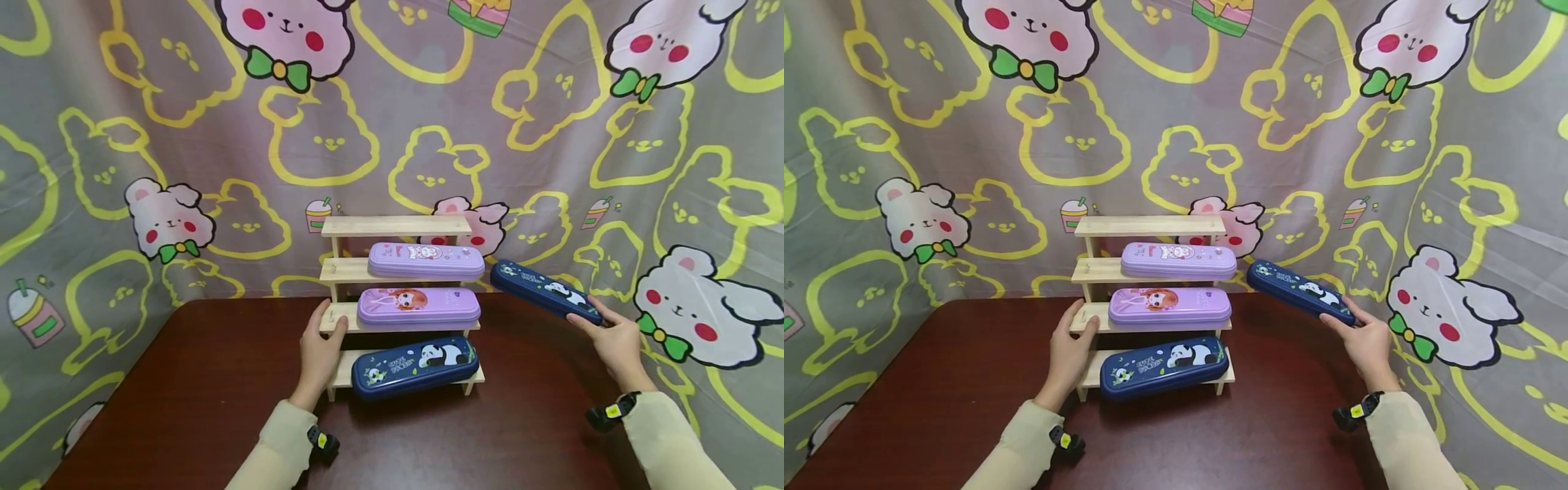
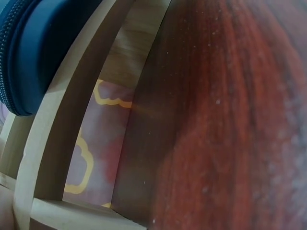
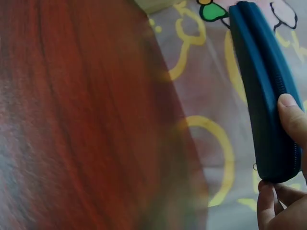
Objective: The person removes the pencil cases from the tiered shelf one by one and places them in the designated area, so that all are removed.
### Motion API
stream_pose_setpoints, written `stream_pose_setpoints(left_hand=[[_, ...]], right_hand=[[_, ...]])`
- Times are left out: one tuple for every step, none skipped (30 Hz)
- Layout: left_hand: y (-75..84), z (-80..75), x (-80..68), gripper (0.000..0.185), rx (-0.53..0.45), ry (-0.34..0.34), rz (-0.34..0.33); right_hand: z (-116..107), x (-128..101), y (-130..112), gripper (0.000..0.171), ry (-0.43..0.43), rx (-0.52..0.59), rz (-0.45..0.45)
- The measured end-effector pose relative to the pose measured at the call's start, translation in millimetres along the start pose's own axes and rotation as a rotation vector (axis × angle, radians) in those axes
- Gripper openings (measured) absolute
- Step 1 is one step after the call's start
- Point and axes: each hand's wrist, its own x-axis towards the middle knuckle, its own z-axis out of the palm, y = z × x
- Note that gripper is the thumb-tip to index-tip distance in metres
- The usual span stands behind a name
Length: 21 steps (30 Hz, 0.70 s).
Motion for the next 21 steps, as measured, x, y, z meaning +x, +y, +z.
stream_pose_setpoints(left_hand=[[-0.3,0.2,-0.1,0.055,-0.002,0.0,0.002],[-0.3,0.4,-0.4,0.055,-0.003,-0.002,0.001],[-0.1,0.5,-0.6,0.055,-0.004,-0.002,0.0],[0.0,0.6,-0.7,0.055,-0.008,-0.003,0.002],[0.1,0.7,-0.6,0.055,-0.011,-0.004,0.004],[0.4,0.6,-0.4,0.055,-0.011,-0.004,0.005],[1.0,0.5,-0.4,0.055,-0.012,-0.005,0.005],[1.6,0.3,-0.4,0.055,-0.013,-0.006,0.006],[2.0,0.2,-0.4,0.056,-0.015,-0.006,0.009],[2.3,0.1,-0.3,0.056,-0.015,-0.007,0.009],[2.5,0.0,-0.3,0.056,-0.013,-0.008,0.008],[2.8,-0.1,-0.5,0.056,-0.013,-0.008,0.006],[2.6,-0.1,-0.5,0.056,-0.013,-0.009,0.004],[2.3,-0.1,-0.4,0.056,-0.011,-0.008,0.003],[2.0,0.0,-0.4,0.056,-0.008,-0.006,0.0],[1.5,0.0,-0.2,0.056,-0.005,-0.004,-0.001],[1.1,0.0,-0.1,0.056,-0.004,-0.001,0.0],[0.6,0.0,0.1,0.056,-0.003,0.002,0.0],[0.7,0.0,0.1,0.055,0.0,0.004,-0.001],[0.9,-0.1,0.1,0.055,0.0,0.006,-0.001],[1.0,-0.1,0.1,0.055,0.0,0.005,0.003]], right_hand=[[2,0,4,0.08,-0.013,-0.001,0.01],[4,1,7,0.081,-0.027,-0.001,0.016],[6,1,10,0.081,-0.037,0.0,0.023],[8,2,13,0.082,-0.042,-0.001,0.028],[10,2,15,0.082,-0.047,-0.003,0.032],[12,2,17,0.082,-0.052,-0.002,0.032],[13,3,18,0.082,-0.058,-0.005,0.032],[15,3,20,0.082,-0.063,-0.008,0.032],[17,4,21,0.082,-0.069,-0.006,0.035],[18,4,22,0.082,-0.072,-0.007,0.038],[19,5,24,0.082,-0.077,-0.006,0.043],[20,6,26,0.082,-0.081,-0.004,0.05],[21,7,28,0.082,-0.084,-0.001,0.055],[22,8,30,0.082,-0.086,0.001,0.06],[23,8,31,0.082,-0.086,0.007,0.065],[23,9,33,0.082,-0.087,0.009,0.069],[24,9,35,0.081,-0.09,0.01,0.071],[24,9,36,0.081,-0.093,0.006,0.069],[24,9,37,0.08,-0.095,0.001,0.066],[25,9,39,0.079,-0.096,-0.001,0.063],[25,9,40,0.078,-0.096,-0.007,0.059]])
